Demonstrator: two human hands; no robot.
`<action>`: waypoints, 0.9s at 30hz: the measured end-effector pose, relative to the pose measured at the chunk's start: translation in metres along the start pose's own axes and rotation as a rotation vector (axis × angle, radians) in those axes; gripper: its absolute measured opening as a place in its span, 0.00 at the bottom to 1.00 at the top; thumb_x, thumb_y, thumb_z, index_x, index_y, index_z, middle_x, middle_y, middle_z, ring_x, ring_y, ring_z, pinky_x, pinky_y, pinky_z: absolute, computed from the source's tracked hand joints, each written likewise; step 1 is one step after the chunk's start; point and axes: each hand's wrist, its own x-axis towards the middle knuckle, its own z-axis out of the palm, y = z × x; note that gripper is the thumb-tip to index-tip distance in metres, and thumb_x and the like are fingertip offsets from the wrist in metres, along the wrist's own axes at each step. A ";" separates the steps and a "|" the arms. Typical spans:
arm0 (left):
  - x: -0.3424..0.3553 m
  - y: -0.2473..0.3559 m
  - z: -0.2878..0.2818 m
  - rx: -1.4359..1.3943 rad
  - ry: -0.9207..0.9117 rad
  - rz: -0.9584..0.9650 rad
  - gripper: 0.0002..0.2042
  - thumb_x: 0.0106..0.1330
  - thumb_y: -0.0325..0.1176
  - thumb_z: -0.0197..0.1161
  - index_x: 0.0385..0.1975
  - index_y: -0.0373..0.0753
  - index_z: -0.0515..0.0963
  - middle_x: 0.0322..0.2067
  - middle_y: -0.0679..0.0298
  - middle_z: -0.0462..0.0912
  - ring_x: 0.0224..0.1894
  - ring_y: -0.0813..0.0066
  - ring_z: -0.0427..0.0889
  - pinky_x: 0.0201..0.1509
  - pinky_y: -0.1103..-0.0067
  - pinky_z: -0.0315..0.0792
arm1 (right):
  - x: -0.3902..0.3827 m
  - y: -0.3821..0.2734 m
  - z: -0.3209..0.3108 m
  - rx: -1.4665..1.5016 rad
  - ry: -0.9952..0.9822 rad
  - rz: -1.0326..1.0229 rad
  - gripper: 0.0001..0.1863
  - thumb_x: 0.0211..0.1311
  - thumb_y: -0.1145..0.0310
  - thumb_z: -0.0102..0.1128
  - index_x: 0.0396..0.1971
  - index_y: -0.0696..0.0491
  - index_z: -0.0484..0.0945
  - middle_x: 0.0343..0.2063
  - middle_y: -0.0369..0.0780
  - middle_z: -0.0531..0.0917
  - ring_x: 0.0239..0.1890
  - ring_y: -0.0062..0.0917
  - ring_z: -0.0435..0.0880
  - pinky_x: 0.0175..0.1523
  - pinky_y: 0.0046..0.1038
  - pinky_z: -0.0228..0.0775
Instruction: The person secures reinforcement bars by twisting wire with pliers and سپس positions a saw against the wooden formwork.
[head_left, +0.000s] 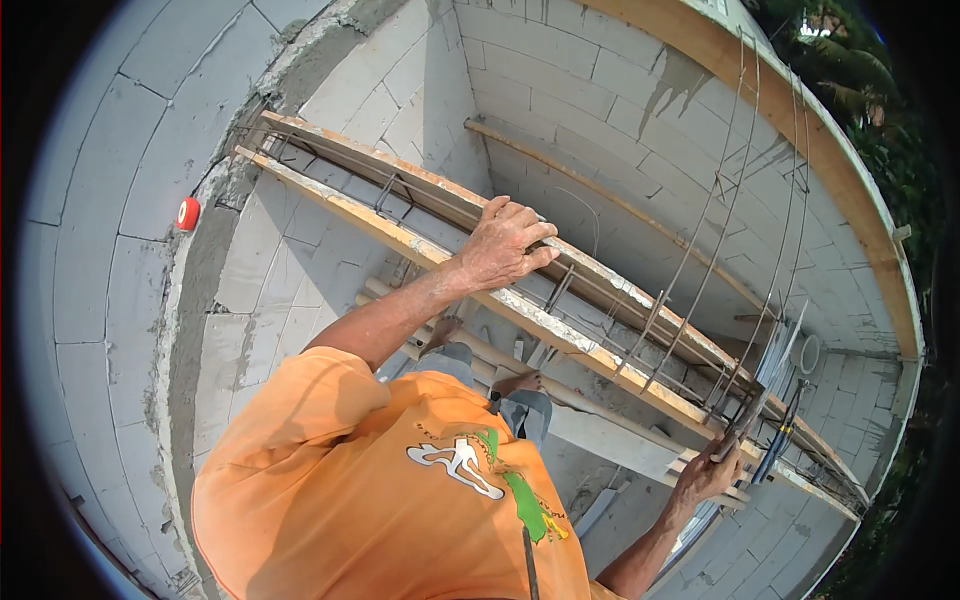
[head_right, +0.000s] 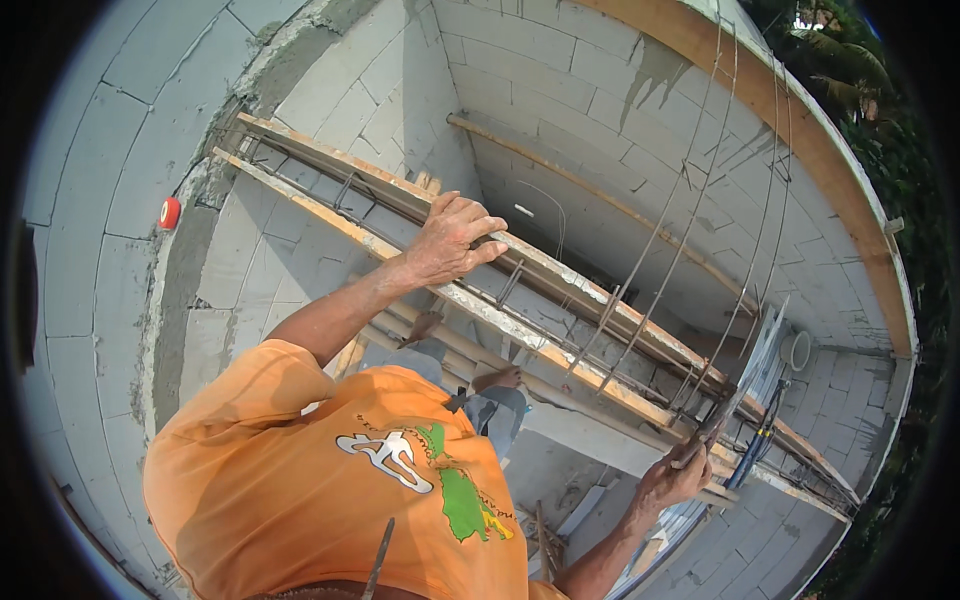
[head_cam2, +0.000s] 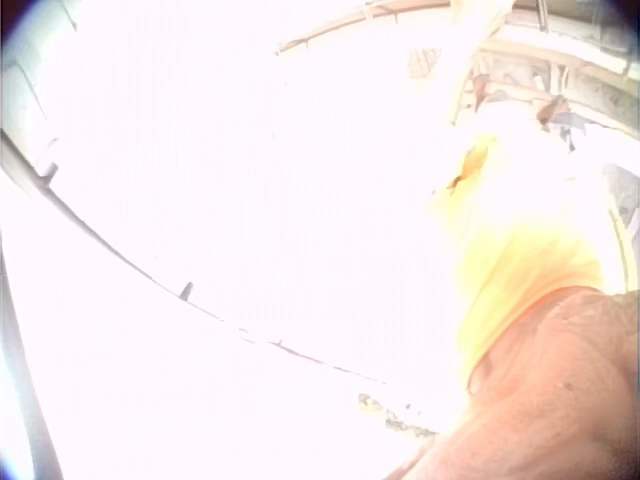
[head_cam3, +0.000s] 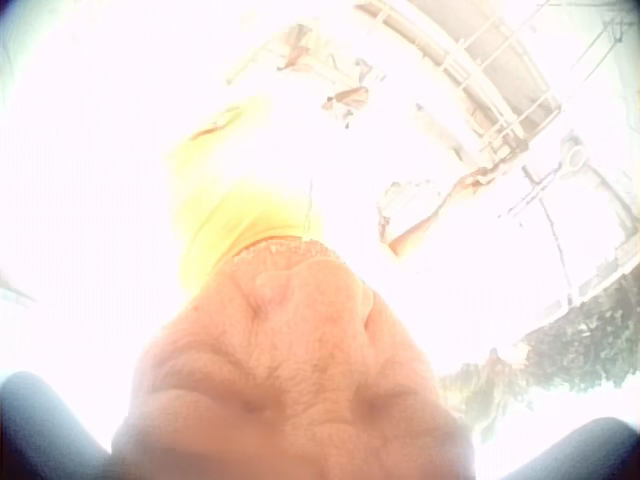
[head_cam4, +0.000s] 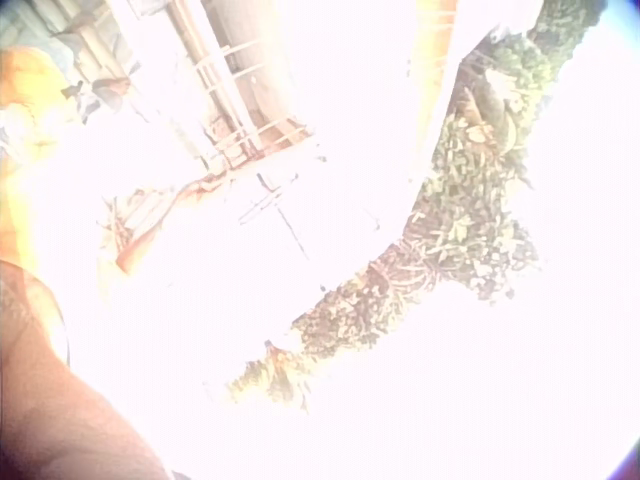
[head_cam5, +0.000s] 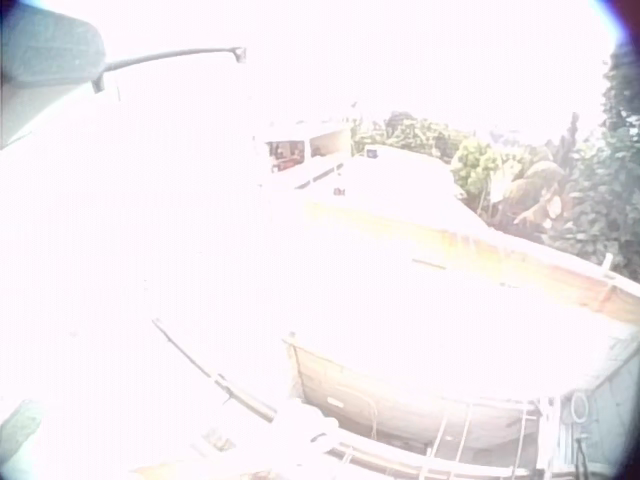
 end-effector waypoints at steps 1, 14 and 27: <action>0.000 0.002 0.001 0.002 -0.002 0.009 0.17 0.67 0.48 0.61 0.46 0.43 0.81 0.36 0.62 0.80 0.49 0.64 0.76 0.67 0.58 0.56 | 0.002 -0.013 -0.006 0.044 0.012 0.091 0.12 0.66 0.69 0.63 0.44 0.60 0.78 0.30 0.42 0.80 0.40 0.32 0.75 0.42 0.33 0.67; 0.027 0.005 0.022 -0.095 -0.077 0.078 0.17 0.56 0.48 0.63 0.22 0.39 0.81 0.23 0.56 0.82 0.33 0.60 0.81 0.46 0.64 0.65 | -0.001 -0.252 -0.044 0.508 0.472 0.495 0.20 0.69 0.62 0.61 0.55 0.58 0.73 0.39 0.48 0.82 0.31 0.22 0.81 0.32 0.24 0.72; 0.065 -0.023 -0.016 -0.357 -0.529 -0.065 0.18 0.54 0.47 0.60 0.35 0.41 0.87 0.30 0.52 0.86 0.36 0.52 0.85 0.43 0.62 0.77 | -0.038 -0.378 0.012 0.830 0.105 0.449 0.26 0.65 0.73 0.61 0.62 0.61 0.68 0.30 0.35 0.78 0.20 0.12 0.69 0.21 0.16 0.58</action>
